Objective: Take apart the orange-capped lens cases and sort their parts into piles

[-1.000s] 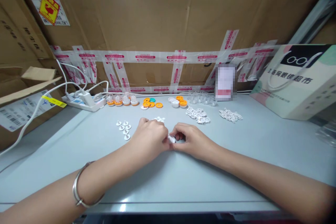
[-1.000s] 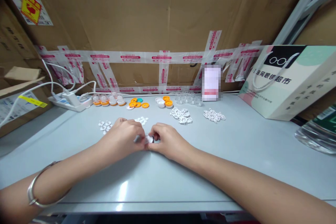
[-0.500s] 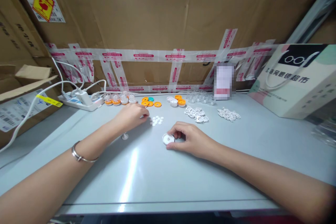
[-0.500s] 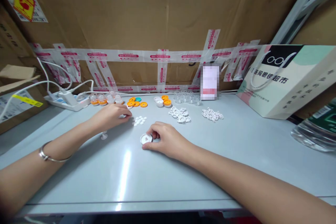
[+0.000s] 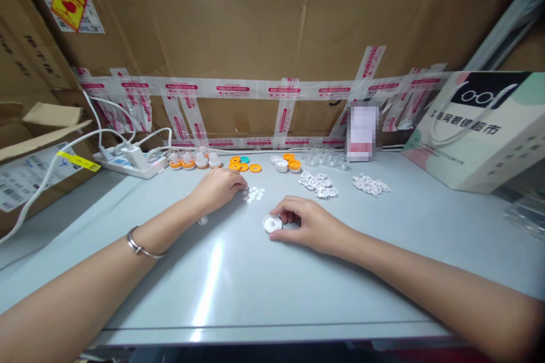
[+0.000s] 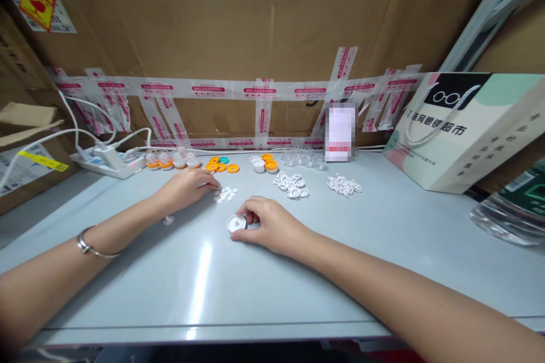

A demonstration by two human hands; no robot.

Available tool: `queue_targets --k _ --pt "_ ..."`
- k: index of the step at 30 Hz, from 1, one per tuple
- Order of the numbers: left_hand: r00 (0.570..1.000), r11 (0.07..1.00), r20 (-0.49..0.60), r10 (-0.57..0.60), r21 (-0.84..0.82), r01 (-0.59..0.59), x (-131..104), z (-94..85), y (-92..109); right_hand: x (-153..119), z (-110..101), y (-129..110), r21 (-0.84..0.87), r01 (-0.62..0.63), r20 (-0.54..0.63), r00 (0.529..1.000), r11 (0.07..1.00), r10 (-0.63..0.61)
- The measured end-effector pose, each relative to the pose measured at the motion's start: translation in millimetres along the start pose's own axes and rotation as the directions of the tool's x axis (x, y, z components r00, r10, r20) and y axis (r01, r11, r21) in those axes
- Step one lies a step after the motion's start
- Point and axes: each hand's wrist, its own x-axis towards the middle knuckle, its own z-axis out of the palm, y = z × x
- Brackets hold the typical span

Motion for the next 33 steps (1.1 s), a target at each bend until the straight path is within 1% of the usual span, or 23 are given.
queue_targets --k 2,4,5,7,9,11,12,16,19,22,25,27,30,33 --pt "0.998 0.999 -0.055 -0.027 -0.039 0.025 -2 -4.1 4 0 0 0 0.012 -0.001 0.004 1.000 1.000 0.001" --pt "0.994 0.991 -0.103 -0.035 -0.135 0.021 -6 -10.7 13 1 -1 1 0.023 0.003 0.010 1.000 1.000 -0.003" --pt "0.995 0.979 -0.099 -0.021 -0.202 0.000 -8 -14.2 18 1 -1 1 0.027 0.004 0.014 1.000 1.000 -0.005" --pt "0.998 0.942 -0.021 0.057 -0.331 -0.061 -13 -19.5 30 1 -2 2 0.033 0.004 0.018 1.000 0.999 -0.004" --pt "0.985 0.911 0.088 0.148 -0.401 -0.101 -18 -20.7 41 1 -2 4 0.048 -0.006 0.019 1.000 0.999 0.005" --pt "0.970 0.906 0.158 0.184 -0.409 -0.105 -20 -17.6 47 1 -2 5 0.075 -0.021 0.024 1.000 0.997 0.019" --pt "0.968 0.910 0.172 0.181 -0.402 -0.099 -21 -15.1 49 1 -3 5 0.089 -0.025 0.026 0.999 0.996 0.023" --pt "0.972 0.913 0.174 0.157 -0.401 -0.075 -23 -5.6 51 2 -4 5 0.102 -0.021 0.027 0.999 0.995 0.019" --pt "0.980 0.917 0.144 0.136 -0.394 -0.070 -23 -1.7 52 2 -5 3 0.038 -0.010 0.012 1.000 0.999 0.010" --pt "0.990 0.927 0.112 0.083 -0.374 -0.035 -24 1.6 53 2 -7 1 -0.021 -0.013 -0.006 1.000 1.000 0.012" --pt "0.993 0.922 0.112 0.029 -0.388 0.017 -24 4.1 54 4 -9 -2 -0.058 0.000 0.014 1.000 0.998 0.001" --pt "0.993 0.917 0.114 0.009 -0.396 0.037 -25 4.6 54 7 -10 -5 -0.112 0.004 0.027 1.000 0.994 -0.001" --pt "0.994 0.914 0.113 -0.005 -0.402 0.050 -25 4.1 55 13 -11 -9 -0.197 -0.024 0.038 0.999 0.980 0.032" --pt "0.992 0.911 0.122 -0.010 -0.408 0.059 -25 4.0 56 18 -13 -14 -0.242 -0.058 0.094 0.992 0.969 0.082"
